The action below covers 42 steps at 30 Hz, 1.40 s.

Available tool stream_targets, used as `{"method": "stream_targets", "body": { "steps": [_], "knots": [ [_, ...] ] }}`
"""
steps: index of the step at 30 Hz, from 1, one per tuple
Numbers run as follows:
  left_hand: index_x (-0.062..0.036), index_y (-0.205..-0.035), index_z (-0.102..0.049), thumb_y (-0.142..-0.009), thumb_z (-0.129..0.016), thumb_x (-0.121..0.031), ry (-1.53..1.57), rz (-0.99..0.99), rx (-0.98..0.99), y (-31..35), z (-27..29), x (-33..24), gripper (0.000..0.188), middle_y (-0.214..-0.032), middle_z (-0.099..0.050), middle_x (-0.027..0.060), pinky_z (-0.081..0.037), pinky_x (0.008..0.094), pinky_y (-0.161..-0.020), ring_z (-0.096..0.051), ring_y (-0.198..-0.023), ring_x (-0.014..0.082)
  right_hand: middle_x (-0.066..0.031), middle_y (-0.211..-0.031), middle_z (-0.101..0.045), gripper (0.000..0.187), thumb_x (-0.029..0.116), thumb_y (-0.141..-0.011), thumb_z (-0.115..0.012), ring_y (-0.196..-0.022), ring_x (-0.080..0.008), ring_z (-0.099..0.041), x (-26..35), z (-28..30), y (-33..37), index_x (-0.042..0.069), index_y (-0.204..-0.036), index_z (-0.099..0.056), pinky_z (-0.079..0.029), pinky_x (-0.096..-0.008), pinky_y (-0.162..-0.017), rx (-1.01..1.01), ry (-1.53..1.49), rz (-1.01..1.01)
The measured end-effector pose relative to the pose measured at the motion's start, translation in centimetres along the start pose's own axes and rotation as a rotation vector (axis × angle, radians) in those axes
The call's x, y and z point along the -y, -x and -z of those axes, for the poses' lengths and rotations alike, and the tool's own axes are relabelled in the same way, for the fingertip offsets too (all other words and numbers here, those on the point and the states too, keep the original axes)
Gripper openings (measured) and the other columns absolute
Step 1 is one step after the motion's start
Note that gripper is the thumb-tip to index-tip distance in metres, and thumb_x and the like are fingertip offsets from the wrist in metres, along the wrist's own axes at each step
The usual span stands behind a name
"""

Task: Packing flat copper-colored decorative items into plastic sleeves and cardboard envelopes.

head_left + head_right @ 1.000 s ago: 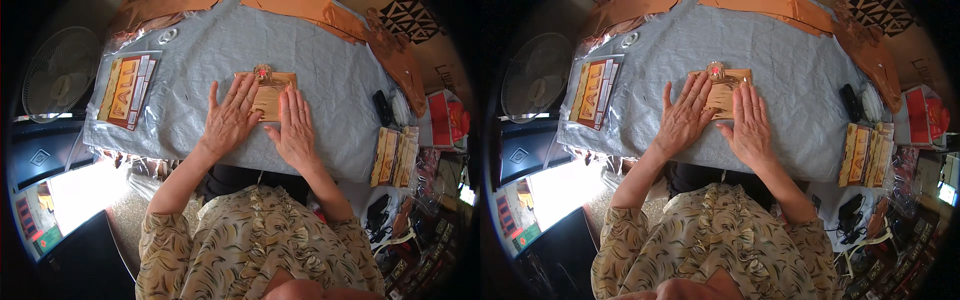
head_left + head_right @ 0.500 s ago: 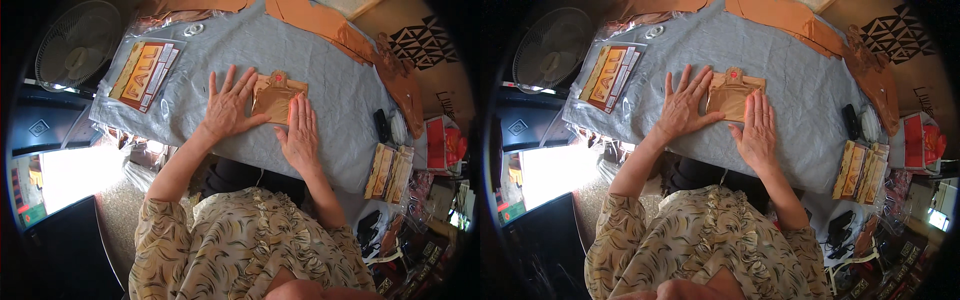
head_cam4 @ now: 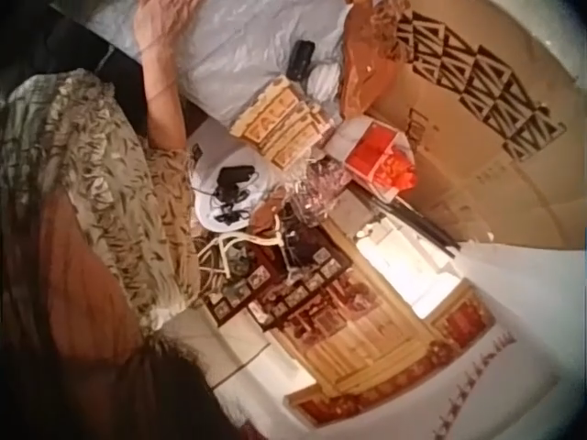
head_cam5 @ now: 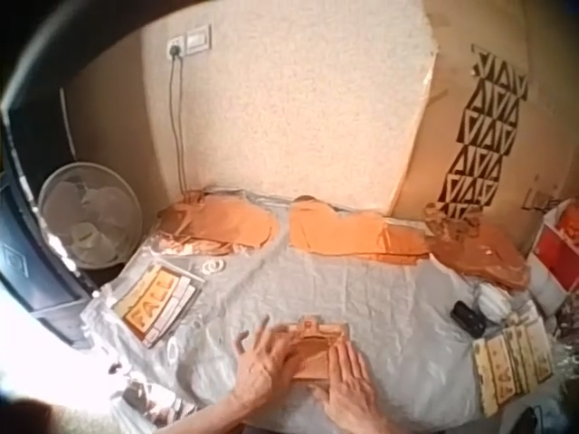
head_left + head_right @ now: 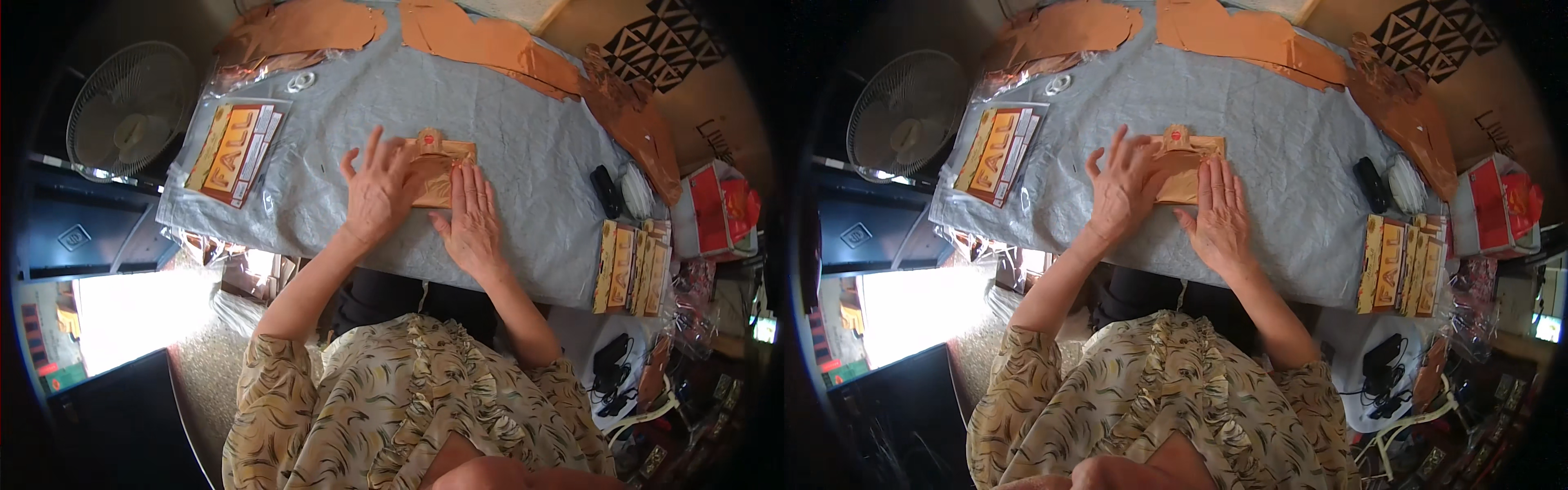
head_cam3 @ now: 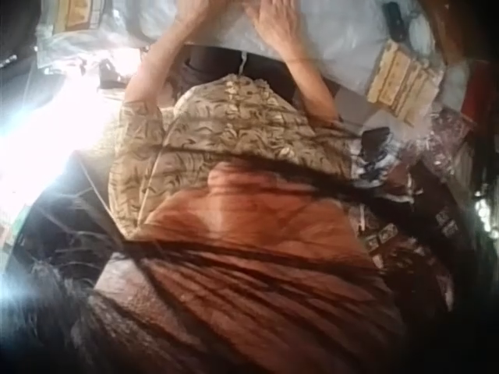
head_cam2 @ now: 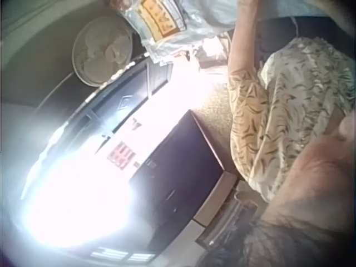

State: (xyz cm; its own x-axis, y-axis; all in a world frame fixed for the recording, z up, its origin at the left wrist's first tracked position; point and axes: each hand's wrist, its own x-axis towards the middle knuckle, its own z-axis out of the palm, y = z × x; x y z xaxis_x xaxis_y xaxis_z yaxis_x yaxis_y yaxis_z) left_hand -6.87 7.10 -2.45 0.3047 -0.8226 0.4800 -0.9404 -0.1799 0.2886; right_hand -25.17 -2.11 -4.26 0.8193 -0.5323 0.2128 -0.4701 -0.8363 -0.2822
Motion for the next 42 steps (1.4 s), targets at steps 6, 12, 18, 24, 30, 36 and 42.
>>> {"method": "stream_targets", "body": {
  "steps": [6, 12, 18, 24, 30, 36, 42],
  "knots": [
    [-0.0152, -0.113, -0.068, -0.084, -0.081, -0.036, 0.004, 0.081, -0.016, -2.6, -1.4, -0.9, 0.038, -0.112, -0.067, 0.0017, -0.035, 0.0508, -0.094, -0.056, -0.118, 0.0302, -0.0225, -0.17, -0.031, 0.091, 0.048, -0.097, -0.067, -0.16, -0.0353, -0.026, -0.4, -0.5, 0.2, -0.007, -0.161, -0.033, -0.019, -0.0478, -0.131, -0.055, 0.052, 0.001],
    [-0.0145, -0.12, -0.068, -0.085, -0.081, -0.039, -0.029, 0.192, 0.105, -3.8, -0.5, -2.7, 0.045, -0.101, -0.072, 0.0046, -0.036, 0.0501, -0.093, -0.061, -0.107, 0.032, -0.0234, -0.171, -0.026, 0.09, 0.047, -0.098, -0.066, -0.161, -0.0361, -0.021, -0.4, -0.4, 0.4, -0.007, -0.161, -0.03, -0.018, -0.0481, -0.131, -0.06, -0.012, -0.023],
    [-0.0136, -0.119, -0.072, -0.082, -0.086, -0.037, 0.103, 0.205, 0.1, -3.6, -0.7, -1.8, 0.046, -0.106, -0.076, 0.005, -0.034, 0.0475, -0.098, -0.062, -0.111, 0.0286, -0.0233, -0.171, -0.028, 0.09, 0.049, -0.097, -0.067, -0.16, -0.0354, -0.023, -0.2, -0.1, 0.2, -0.008, -0.159, -0.036, -0.018, -0.0465, -0.131, -0.088, -0.011, -0.015],
    [-0.0124, -0.114, -0.078, -0.079, -0.09, -0.031, 0.185, 0.266, 0.094, -2.6, -1.5, -2.0, 0.042, -0.108, -0.079, 0.0038, -0.032, 0.044, -0.103, -0.06, -0.114, 0.0242, -0.0225, -0.17, -0.031, 0.089, 0.05, -0.097, -0.068, -0.16, -0.0342, -0.025, -0.2, -0.2, 0.2, -0.007, -0.158, -0.039, -0.018, -0.0455, -0.131, -0.1, -0.019, -0.019],
    [-0.0155, -0.1, -0.083, -0.078, -0.089, -0.031, 0.201, 0.258, 0.04, -2.5, -1.8, -2.2, 0.028, -0.104, -0.078, 0.0011, -0.032, 0.0449, -0.1, -0.06, -0.112, 0.0248, -0.0217, -0.169, -0.032, 0.088, 0.05, -0.097, -0.068, -0.16, -0.0337, -0.026, -0.3, 0.2, 0.2, -0.007, -0.158, -0.039, -0.019, -0.0451, -0.131, -0.1, -0.012, -0.02],
    [-0.018, -0.097, -0.083, -0.083, -0.085, -0.033, 0.151, 0.239, -0.037, -2.6, -2.0, -1.4, 0.021, -0.095, -0.078, -0.0033, -0.032, 0.0474, -0.098, -0.06, -0.111, 0.0246, -0.0226, -0.169, -0.031, 0.086, 0.048, -0.098, -0.066, -0.159, -0.0353, -0.026, -0.3, -0.1, 0.2, -0.006, -0.159, -0.038, -0.02, -0.0462, -0.13, -0.092, -0.021, -0.005],
    [-0.0157, -0.1, -0.077, -0.087, -0.079, -0.029, 0.05, 0.282, -0.048, -2.8, -2.1, -0.8, 0.018, -0.09, -0.079, -0.0029, -0.032, 0.0518, -0.099, -0.062, -0.113, 0.0269, -0.0235, -0.171, -0.026, 0.072, 0.047, -0.1, -0.064, -0.158, -0.04, -0.025, -0.4, 0.1, 0.2, 0.015, -0.162, -0.043, -0.02, -0.0499, -0.129, -0.084, -0.04, 0.03]
  ]
}}
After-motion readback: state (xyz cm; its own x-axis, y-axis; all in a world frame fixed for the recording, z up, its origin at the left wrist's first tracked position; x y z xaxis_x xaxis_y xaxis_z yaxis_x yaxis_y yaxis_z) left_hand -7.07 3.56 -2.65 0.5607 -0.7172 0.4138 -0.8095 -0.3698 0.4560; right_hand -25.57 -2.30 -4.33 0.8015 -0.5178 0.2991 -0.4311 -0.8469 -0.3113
